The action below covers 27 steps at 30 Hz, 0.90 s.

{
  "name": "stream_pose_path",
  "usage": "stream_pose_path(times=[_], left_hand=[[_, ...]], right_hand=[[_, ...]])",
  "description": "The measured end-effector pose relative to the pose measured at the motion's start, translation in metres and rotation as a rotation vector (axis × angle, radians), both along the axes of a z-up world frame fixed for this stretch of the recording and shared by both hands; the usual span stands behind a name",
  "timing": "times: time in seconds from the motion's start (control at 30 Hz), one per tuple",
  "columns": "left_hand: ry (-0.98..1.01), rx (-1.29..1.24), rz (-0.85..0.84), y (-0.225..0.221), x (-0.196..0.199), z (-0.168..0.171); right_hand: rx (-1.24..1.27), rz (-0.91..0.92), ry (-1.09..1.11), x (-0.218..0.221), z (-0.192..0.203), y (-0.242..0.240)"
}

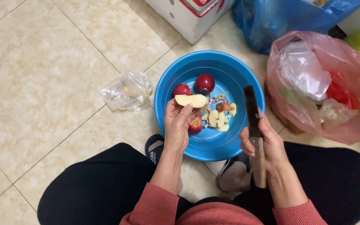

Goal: Peel and slice apples with a knife into a blue plastic bowl

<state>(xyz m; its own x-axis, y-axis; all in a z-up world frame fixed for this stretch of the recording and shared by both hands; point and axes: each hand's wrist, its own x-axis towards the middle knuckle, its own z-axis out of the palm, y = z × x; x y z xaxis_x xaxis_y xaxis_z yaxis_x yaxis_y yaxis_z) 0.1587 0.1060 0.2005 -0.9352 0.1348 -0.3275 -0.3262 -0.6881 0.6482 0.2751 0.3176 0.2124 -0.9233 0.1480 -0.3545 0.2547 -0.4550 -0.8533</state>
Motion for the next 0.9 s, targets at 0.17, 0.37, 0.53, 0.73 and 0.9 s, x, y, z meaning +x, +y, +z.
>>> stream_pose_path(times=[0.17,0.37,0.53,0.73,0.9], left_hand=[[-0.104,-0.059,0.128,-0.019,-0.019,-0.064],[-0.415,-0.235,0.658,-0.098,-0.089,-0.172],[-0.424,-0.465,0.681,-0.116,-0.149,-0.181],[-0.402,-1.019,0.446,-0.142,-0.190,-0.191],[-0.370,-0.803,0.280,-0.128,-0.195,-0.263]], right_hand=[[0.035,-0.074,-0.426,0.012,-0.091,0.016],[0.066,-0.021,-0.394,-0.004,-0.060,-0.003],[-0.023,-0.102,-0.463,-0.010,-0.054,-0.008],[-0.007,-0.128,-0.474,-0.011,-0.059,-0.008],[0.012,-0.097,-0.476,-0.020,-0.069,-0.009]])
